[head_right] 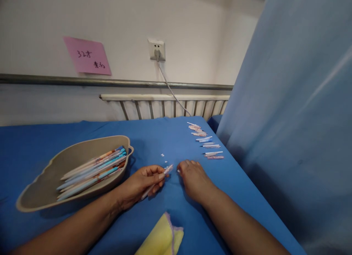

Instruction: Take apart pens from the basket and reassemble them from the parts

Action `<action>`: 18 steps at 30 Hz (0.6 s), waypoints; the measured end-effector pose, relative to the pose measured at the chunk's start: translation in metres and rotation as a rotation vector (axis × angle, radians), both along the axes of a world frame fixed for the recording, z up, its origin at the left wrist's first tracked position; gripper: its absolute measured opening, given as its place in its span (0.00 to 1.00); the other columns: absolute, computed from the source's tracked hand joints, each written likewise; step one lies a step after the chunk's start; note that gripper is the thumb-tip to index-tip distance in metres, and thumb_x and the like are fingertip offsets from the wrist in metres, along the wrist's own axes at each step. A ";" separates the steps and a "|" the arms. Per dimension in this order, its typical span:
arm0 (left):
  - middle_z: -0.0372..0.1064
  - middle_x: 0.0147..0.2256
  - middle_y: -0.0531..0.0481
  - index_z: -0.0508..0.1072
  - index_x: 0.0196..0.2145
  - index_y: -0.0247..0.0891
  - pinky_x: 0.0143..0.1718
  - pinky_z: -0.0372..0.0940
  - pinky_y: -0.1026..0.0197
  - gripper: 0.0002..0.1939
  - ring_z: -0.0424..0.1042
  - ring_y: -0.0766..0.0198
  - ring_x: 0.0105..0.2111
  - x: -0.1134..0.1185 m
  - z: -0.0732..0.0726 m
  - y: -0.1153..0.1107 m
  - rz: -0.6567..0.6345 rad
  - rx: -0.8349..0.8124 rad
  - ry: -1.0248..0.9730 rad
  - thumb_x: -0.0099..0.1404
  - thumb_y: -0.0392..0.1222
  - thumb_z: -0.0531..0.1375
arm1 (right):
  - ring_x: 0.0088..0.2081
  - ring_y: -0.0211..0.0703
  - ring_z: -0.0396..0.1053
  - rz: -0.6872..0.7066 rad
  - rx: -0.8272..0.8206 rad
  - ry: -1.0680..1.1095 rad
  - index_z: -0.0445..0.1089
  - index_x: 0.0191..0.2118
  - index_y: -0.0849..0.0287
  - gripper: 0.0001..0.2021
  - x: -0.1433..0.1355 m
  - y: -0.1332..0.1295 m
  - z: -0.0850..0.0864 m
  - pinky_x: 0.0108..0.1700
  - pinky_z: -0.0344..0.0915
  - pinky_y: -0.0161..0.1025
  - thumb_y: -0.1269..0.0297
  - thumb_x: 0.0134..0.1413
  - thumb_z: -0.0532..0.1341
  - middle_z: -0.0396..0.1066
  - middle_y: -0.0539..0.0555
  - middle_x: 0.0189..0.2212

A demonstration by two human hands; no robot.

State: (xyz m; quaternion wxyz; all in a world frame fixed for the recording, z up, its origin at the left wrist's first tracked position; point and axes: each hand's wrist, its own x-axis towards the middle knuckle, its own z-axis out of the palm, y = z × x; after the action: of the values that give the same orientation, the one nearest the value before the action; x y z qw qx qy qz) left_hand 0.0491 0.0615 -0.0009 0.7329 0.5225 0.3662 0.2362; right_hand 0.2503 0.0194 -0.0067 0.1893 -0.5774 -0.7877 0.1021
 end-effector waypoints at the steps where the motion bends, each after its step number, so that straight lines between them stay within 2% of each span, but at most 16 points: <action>1: 0.66 0.22 0.55 0.69 0.32 0.33 0.15 0.52 0.70 0.15 0.61 0.74 0.15 0.000 0.000 0.000 0.001 -0.002 0.004 0.54 0.48 0.65 | 0.37 0.43 0.66 -0.009 0.005 0.080 0.63 0.39 0.60 0.08 0.002 0.001 -0.001 0.38 0.57 0.37 0.74 0.58 0.49 0.69 0.56 0.35; 7: 0.66 0.21 0.57 0.69 0.33 0.34 0.15 0.52 0.71 0.16 0.61 0.75 0.15 0.001 0.001 -0.002 -0.014 0.006 0.030 0.53 0.49 0.66 | 0.31 0.40 0.69 0.032 -0.044 0.427 0.59 0.40 0.58 0.05 0.009 0.000 -0.001 0.34 0.61 0.36 0.72 0.60 0.49 0.71 0.52 0.30; 11: 0.66 0.20 0.57 0.69 0.33 0.34 0.15 0.52 0.71 0.17 0.61 0.75 0.15 0.002 0.001 -0.003 -0.028 0.012 0.036 0.52 0.50 0.66 | 0.28 0.38 0.67 0.064 -0.026 0.537 0.64 0.37 0.58 0.05 0.006 -0.002 0.002 0.33 0.61 0.35 0.69 0.59 0.51 0.68 0.50 0.25; 14: 0.65 0.20 0.57 0.69 0.33 0.33 0.15 0.52 0.71 0.18 0.60 0.75 0.15 0.002 0.002 -0.004 -0.038 0.025 0.042 0.52 0.50 0.66 | 0.27 0.37 0.66 0.032 -0.018 0.645 0.69 0.33 0.58 0.07 0.003 -0.001 0.004 0.31 0.61 0.34 0.66 0.58 0.54 0.66 0.49 0.25; 18: 0.65 0.21 0.57 0.69 0.34 0.33 0.15 0.53 0.71 0.18 0.60 0.75 0.15 0.002 0.003 -0.004 -0.059 0.043 0.061 0.53 0.49 0.65 | 0.25 0.36 0.64 -0.045 -0.129 0.849 0.69 0.34 0.59 0.08 0.003 0.000 0.003 0.29 0.60 0.33 0.62 0.56 0.55 0.65 0.48 0.22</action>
State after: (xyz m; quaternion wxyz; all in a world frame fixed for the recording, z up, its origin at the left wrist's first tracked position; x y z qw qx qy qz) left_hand 0.0515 0.0574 0.0016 0.7164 0.5558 0.3677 0.2065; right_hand 0.2536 0.0192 -0.0037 0.4621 -0.5121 -0.6191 0.3754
